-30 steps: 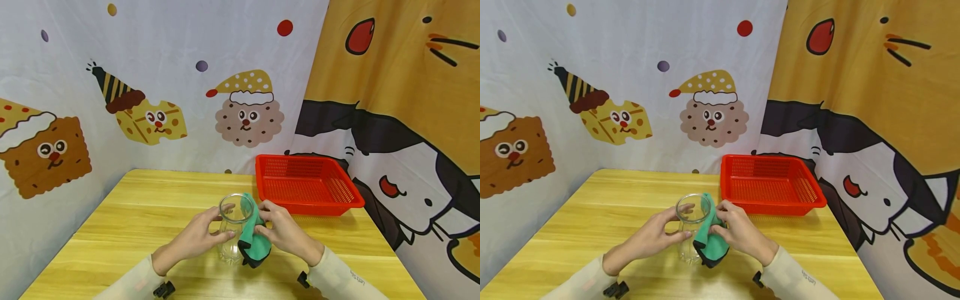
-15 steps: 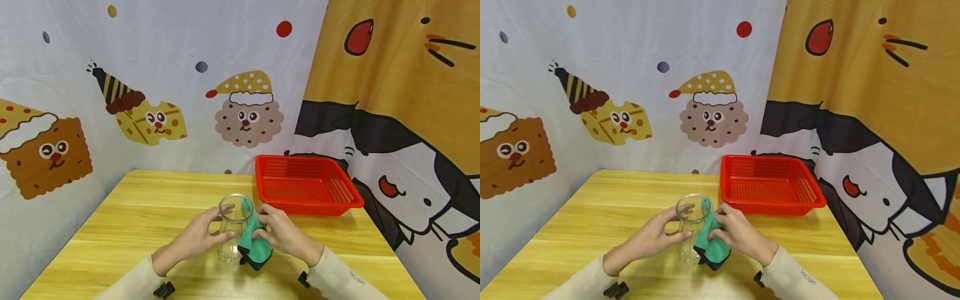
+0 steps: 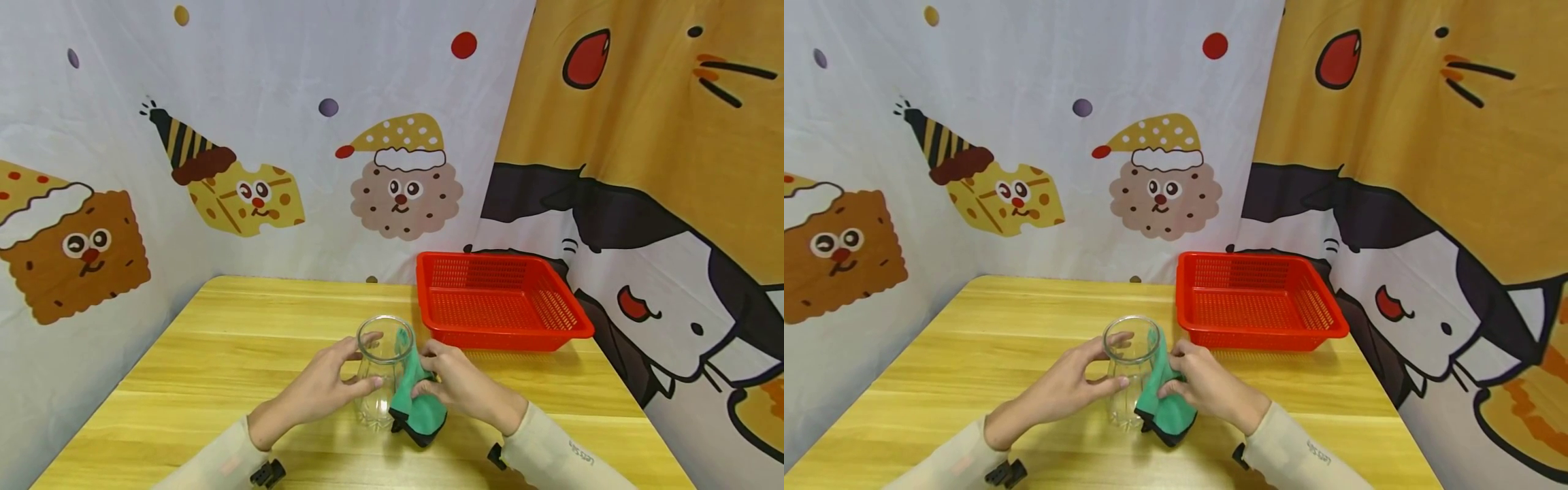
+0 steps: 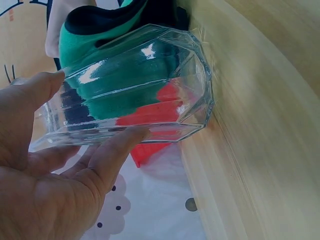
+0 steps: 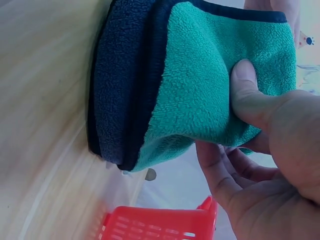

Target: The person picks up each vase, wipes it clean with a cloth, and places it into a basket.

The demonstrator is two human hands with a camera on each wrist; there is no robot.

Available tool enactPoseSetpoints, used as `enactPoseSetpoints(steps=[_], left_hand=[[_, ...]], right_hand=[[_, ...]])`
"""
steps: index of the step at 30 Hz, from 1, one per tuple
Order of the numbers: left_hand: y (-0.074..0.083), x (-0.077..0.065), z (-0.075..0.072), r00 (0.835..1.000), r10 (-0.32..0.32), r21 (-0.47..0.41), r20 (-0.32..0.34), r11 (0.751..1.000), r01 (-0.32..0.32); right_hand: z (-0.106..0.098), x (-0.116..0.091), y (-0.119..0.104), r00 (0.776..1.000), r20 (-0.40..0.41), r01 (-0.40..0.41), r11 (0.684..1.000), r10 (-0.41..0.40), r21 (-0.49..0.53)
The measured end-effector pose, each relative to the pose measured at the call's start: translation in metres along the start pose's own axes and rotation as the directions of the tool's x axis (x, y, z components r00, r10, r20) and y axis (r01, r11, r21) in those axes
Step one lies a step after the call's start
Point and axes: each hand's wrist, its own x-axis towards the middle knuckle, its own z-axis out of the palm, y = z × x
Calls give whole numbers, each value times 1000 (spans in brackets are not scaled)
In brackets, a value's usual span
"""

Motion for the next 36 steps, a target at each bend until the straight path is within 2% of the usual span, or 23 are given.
enactPoseSetpoints(steps=[10,18,25,31,36], left_hand=[[0,0,0,999,38,51,-18,998,-37],[-1,0,0,999,30,68,-18,997,-29],[-1,-2,0,1000,16,45,-12,999,-15],[0,-3,1,1000,5,28,-9,1000,-5],[1,-3,1,1000,-5,14,-12,1000,5]], right_hand=[[4,1,4,995,84,-62,998,60,20],[11,-1,10,986,154,-68,997,62,38],[15,-2,9,979,193,-67,998,67,-6],[19,-2,4,976,191,-97,993,107,-60],[20,-2,4,978,175,-102,993,111,-60]])
